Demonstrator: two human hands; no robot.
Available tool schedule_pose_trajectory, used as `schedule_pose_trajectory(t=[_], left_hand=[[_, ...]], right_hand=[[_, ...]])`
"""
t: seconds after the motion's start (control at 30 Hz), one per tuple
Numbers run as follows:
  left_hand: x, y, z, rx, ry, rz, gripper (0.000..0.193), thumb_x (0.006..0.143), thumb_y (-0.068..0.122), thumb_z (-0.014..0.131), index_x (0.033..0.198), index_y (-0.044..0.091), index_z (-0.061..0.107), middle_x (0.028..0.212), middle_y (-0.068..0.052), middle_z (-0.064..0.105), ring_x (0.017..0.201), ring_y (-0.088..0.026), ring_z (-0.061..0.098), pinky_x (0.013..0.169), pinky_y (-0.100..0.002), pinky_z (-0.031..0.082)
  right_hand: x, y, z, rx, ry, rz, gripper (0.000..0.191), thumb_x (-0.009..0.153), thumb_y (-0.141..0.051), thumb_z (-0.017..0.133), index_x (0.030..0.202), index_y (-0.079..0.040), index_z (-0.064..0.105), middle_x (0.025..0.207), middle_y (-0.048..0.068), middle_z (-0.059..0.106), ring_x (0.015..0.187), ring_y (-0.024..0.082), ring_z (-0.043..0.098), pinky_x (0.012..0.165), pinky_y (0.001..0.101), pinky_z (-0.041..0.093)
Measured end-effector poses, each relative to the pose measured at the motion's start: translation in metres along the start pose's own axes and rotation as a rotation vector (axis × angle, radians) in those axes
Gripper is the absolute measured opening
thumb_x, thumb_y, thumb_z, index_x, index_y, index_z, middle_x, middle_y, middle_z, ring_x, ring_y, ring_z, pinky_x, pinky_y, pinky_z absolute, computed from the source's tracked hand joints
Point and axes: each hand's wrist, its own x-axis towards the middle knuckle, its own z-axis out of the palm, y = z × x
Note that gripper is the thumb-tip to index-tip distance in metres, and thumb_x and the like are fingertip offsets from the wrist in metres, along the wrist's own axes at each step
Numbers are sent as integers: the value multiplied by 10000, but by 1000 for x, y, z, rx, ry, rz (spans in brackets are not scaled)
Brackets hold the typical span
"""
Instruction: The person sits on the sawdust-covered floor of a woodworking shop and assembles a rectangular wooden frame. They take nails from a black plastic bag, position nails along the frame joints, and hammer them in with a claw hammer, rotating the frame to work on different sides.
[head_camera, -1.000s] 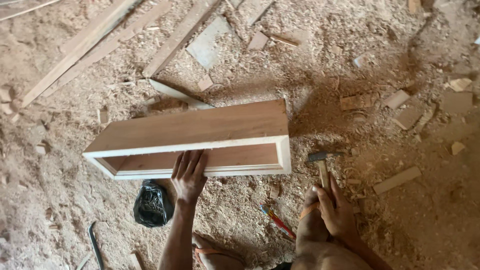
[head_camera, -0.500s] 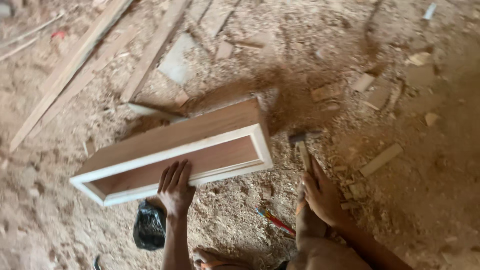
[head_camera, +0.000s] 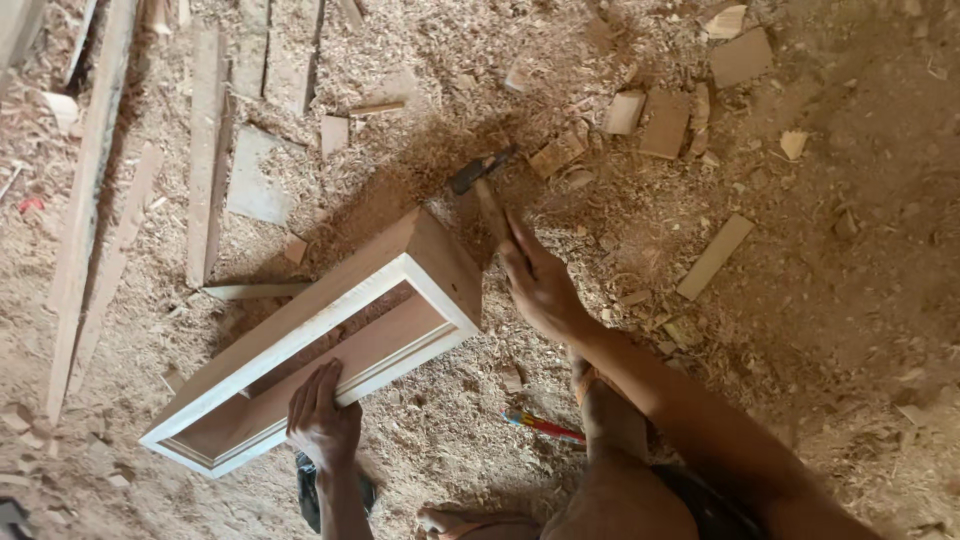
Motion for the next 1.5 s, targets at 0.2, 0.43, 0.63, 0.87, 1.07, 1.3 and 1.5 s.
schedule_pose_trajectory(t=[0.2, 0.43, 0.63, 0.87, 1.07, 1.3, 1.5], left_hand=[[2, 0, 5, -6, -21, 7, 138, 986, 86, 688, 1069, 126, 790, 1088, -72, 794, 1035, -245, 772, 985, -402, 617], [5, -1, 0, 97, -108, -30, 249, 842, 74, 729, 1090, 87, 750, 1098, -110, 786, 1031, -281, 755, 988, -422, 590], [27, -2, -37, 12, -264, -46, 349, 740, 123, 838, 1077, 98, 750, 1039, -105, 778, 983, -280, 751, 952, -445, 574], [50, -37, -115, -268, -562, -206, 593, 645, 418, 877, 1037, 5, 710, 893, -142, 760, 794, -225, 763, 700, -376, 609], [30, -82, -102, -514, -425, -290, 701, 691, 566, 786, 1099, 6, 678, 935, -131, 738, 831, -230, 738, 732, -381, 588], [24, -123, -77, -811, -373, -517, 823, 746, 657, 709, 1225, -5, 613, 1056, -147, 709, 948, -245, 707, 819, -393, 569], [40, -141, -68, -969, -417, -621, 927, 792, 734, 643, 1333, -14, 557, 1160, -161, 684, 1049, -258, 680, 894, -403, 552]], right_hand=[[14, 1, -2, -214, -200, 88, 592, 1108, -343, 317, 1670, -204, 191, 641, 74, 505, 432, 93, 397, 335, 266, 373], [9, 26, -13, -105, -154, 10, 635, 1093, -376, 349, 1662, -160, 170, 699, 37, 549, 446, 71, 437, 338, 246, 410], [-16, 30, -48, -233, -149, 119, 654, 1050, -421, 393, 1642, -205, 217, 824, 68, 663, 433, 90, 459, 355, 264, 481], [-43, 37, -117, -393, -145, 59, 670, 1037, -410, 442, 1648, -230, 235, 780, 94, 713, 439, 122, 555, 445, 304, 564], [-50, 38, -112, -680, -8, -113, 668, 1017, -387, 555, 1589, -119, 338, 934, 162, 741, 450, 159, 617, 423, 333, 543], [-46, 33, -103, -857, 89, -151, 632, 990, -357, 571, 1549, -103, 421, 878, 176, 744, 466, 205, 609, 398, 364, 506], [-46, 30, -108, -789, 40, -51, 657, 972, -339, 632, 1555, -117, 425, 852, 178, 743, 447, 216, 619, 406, 371, 519]])
